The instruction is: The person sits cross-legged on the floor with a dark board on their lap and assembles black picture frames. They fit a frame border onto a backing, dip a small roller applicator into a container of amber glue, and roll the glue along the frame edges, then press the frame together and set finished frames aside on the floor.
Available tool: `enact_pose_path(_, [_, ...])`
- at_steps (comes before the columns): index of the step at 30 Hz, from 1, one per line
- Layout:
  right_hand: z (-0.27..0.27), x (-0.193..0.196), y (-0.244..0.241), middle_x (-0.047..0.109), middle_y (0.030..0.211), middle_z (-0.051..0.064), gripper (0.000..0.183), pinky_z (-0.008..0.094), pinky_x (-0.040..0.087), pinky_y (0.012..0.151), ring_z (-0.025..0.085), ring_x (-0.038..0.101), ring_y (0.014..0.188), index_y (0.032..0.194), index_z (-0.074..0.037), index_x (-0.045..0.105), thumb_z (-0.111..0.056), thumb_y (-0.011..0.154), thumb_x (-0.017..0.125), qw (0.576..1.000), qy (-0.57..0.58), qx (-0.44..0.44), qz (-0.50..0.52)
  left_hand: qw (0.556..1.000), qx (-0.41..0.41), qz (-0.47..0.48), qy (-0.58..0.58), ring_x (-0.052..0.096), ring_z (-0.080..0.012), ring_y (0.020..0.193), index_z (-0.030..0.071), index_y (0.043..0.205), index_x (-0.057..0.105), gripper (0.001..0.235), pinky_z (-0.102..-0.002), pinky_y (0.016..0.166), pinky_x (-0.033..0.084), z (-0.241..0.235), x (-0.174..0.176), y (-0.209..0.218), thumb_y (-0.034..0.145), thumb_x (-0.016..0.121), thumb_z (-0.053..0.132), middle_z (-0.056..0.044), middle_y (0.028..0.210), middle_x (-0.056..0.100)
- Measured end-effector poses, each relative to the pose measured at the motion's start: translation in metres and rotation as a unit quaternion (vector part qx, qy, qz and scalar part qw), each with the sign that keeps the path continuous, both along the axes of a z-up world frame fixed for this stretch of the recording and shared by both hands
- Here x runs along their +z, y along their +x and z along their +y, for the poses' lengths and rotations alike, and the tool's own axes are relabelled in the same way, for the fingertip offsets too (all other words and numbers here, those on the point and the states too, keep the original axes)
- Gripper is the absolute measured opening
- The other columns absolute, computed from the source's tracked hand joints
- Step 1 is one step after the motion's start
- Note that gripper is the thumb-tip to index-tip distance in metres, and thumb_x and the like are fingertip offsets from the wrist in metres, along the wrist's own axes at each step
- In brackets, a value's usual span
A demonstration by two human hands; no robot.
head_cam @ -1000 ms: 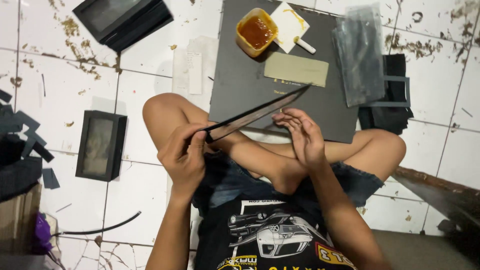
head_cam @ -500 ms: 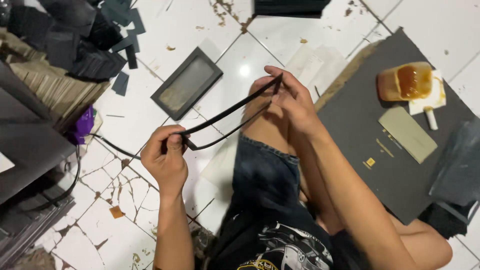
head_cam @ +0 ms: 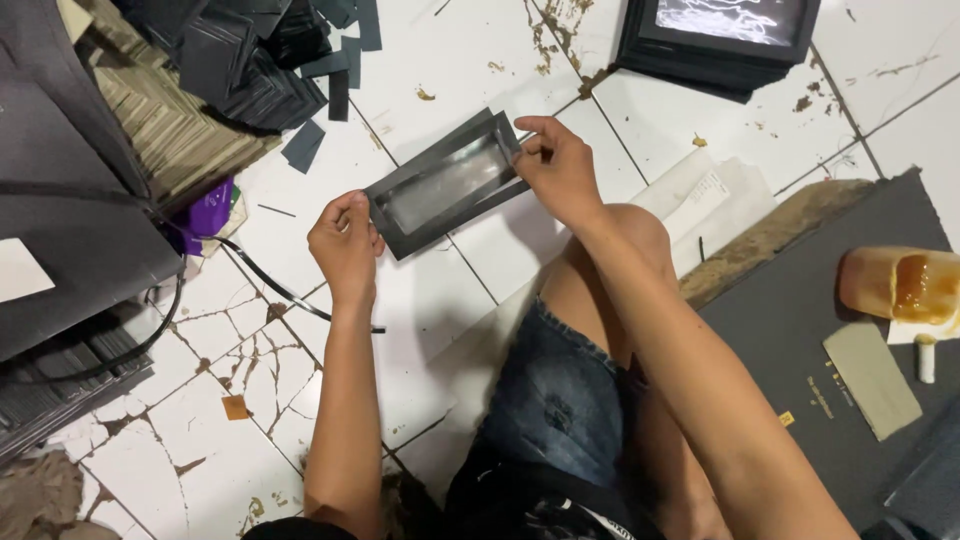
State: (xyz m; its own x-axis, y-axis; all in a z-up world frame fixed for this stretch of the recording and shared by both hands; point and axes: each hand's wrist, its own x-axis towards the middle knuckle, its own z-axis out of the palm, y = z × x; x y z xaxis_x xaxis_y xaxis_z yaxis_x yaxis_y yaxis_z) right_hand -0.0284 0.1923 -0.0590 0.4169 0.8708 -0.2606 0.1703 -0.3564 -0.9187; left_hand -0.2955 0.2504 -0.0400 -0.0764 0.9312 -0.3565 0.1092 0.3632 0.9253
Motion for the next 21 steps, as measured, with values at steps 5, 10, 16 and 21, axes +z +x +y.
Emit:
enact_pose_path(5, [0.017,-0.017,-0.004,0.071,0.084,0.007,0.043,0.029,0.052,0.071,0.016,0.065,0.076,0.128,-0.004,0.067,0.0,0.085,0.067,0.999,-0.024,0.024,-0.031,0.998,0.007,0.062,-0.002,0.053,-0.0105,0.043,-0.002,0.102,0.072,0.012,-0.025,0.035,0.045,0.009,-0.022,-0.002,0.101,0.066,0.009,-0.009,0.066,0.062])
enact_pose_path(10, [0.027,-0.022,-0.006,0.068,0.086,0.011,0.042,0.035,0.054,0.073,0.022,0.066,0.08,0.128,0.0,0.067,0.003,0.086,0.067,0.997,-0.015,0.036,-0.062,0.995,0.015,0.094,-0.006,0.054,-0.0124,0.036,-0.001,0.1,0.073,0.012,-0.026,0.03,0.042,0.013,-0.022,0.001,0.099,0.064,0.007,-0.01,0.061,0.063])
enact_pose_path(16, [0.027,-0.019,-0.007,0.065,0.081,0.009,0.039,0.035,0.054,0.07,0.021,0.063,0.078,0.126,-0.001,0.067,0.001,0.087,0.069,0.995,-0.018,0.04,-0.085,0.993,0.007,0.116,0.001,0.055,-0.0115,0.037,-0.004,0.103,0.073,0.014,-0.027,0.033,0.043,0.012,-0.026,0.002,0.098,0.064,0.005,-0.014,0.071,0.068])
enact_pose_path(21, [0.028,-0.017,-0.006,0.064,0.084,0.01,0.041,0.037,0.054,0.072,0.024,0.064,0.081,0.127,0.001,0.066,-0.001,0.087,0.073,0.991,-0.012,0.038,-0.125,0.987,-0.004,0.149,0.057,0.056,-0.0111,0.039,-0.001,0.102,0.074,0.011,-0.028,0.038,0.042,0.01,-0.031,0.0,0.096,0.071,0.008,-0.013,0.074,0.072])
